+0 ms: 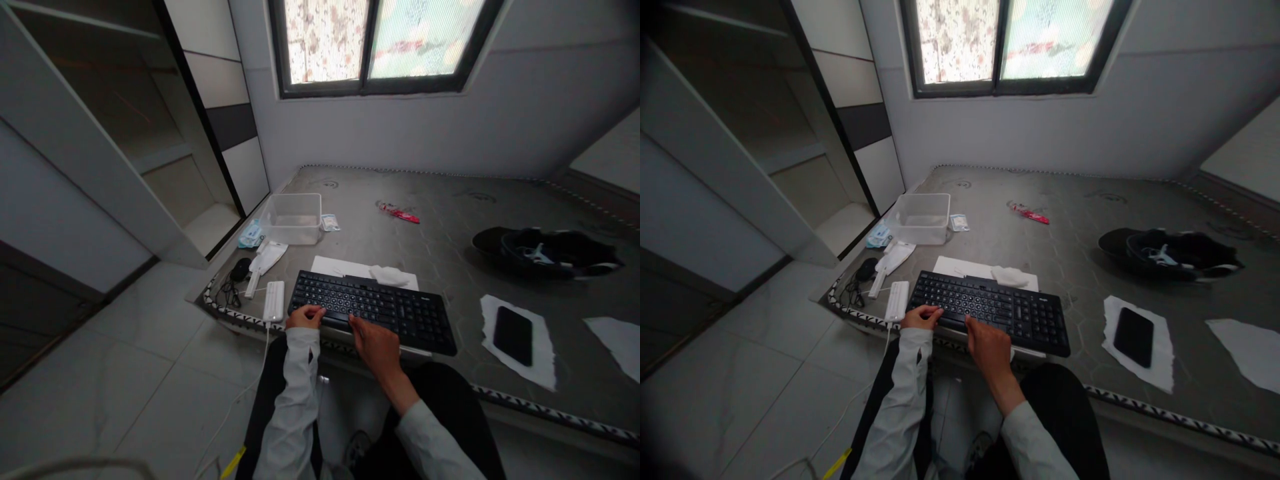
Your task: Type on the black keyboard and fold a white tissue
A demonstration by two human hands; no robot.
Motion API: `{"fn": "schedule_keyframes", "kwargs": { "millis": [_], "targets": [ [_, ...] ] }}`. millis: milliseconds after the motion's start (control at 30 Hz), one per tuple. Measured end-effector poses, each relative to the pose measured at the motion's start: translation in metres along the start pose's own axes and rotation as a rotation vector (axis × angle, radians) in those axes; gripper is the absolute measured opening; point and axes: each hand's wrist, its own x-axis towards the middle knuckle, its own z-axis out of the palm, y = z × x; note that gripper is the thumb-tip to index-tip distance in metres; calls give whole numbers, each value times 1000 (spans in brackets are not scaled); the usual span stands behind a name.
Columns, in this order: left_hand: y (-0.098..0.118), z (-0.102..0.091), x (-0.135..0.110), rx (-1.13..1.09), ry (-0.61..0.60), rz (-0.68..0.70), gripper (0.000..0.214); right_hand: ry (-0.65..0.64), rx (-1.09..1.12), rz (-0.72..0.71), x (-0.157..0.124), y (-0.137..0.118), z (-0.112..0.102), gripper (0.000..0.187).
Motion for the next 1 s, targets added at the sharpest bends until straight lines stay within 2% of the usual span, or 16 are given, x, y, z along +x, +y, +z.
{"fn": "schedule_keyframes", "kwargs": {
  "millis": [167, 267, 467, 600, 700, 800, 867, 900, 1000],
  "targets": [
    [1, 0, -3, 7, 28, -3, 18, -90, -113, -103, 2, -1, -6, 25],
    [4, -1, -6, 14, 60, -32, 18, -147, -152, -140, 2, -1, -9, 33],
    [10, -2, -10, 120, 95, -2, 13, -205, -141, -186, 2, 1, -9, 38],
    [8, -1, -10, -73, 99, -45, 12, -215, -151, -182, 3, 1, -15, 37],
    [6, -3, -8, -238, 82, -88, 16, -151, -1, -83, 2, -2, -24, 36],
    [11, -7, -9, -315, 81, -101, 22, -65, 315, 76, -5, -1, -32, 37],
    [20, -8, -16, -344, 17, -62, 24, -22, 540, 183, -11, 2, -36, 34],
    [26, -8, -21, -351, -60, -27, 24, -8, 643, 228, -15, 5, -36, 31],
    [48, 2, -47, -341, -431, 118, 30, 27, 912, 333, -22, 14, -38, 24]
  ]
}}
